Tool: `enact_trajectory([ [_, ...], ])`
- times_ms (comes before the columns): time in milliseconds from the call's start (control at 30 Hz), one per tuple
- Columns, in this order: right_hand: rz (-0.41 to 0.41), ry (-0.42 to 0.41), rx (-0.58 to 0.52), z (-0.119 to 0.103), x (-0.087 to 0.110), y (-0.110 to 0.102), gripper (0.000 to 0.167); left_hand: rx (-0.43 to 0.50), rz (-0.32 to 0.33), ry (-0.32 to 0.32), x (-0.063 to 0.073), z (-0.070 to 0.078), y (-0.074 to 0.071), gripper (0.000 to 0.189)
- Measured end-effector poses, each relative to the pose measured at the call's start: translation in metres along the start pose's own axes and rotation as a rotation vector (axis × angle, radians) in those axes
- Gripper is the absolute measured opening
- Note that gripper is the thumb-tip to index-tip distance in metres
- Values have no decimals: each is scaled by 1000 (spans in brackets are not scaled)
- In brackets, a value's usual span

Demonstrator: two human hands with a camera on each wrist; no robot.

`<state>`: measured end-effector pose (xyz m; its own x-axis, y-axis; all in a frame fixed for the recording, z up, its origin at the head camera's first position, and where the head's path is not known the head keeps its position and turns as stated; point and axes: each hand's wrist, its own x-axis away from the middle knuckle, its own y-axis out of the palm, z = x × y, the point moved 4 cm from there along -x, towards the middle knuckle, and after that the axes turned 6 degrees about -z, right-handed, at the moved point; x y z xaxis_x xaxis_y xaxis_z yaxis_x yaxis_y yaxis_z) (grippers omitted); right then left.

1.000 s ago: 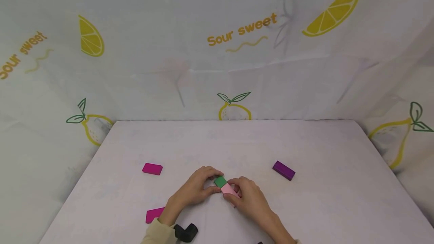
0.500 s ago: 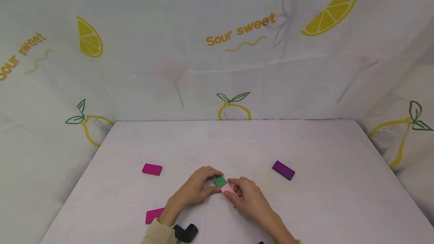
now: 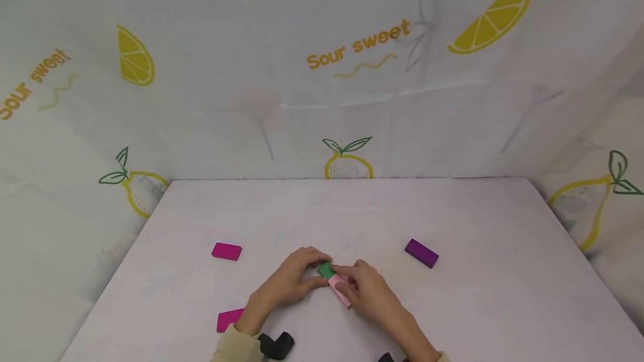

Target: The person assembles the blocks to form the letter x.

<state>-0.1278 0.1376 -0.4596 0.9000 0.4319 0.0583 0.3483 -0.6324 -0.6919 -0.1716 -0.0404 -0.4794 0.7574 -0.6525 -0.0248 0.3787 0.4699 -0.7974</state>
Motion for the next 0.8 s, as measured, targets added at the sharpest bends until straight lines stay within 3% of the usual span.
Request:
enact_trajectory([
  [533,9,59,26,0,-1,0,36,-13,-16,-7,2,3,-1,43],
  [800,7,94,33,0,-2,0,35,2,52,-50,18,4,-10,44],
])
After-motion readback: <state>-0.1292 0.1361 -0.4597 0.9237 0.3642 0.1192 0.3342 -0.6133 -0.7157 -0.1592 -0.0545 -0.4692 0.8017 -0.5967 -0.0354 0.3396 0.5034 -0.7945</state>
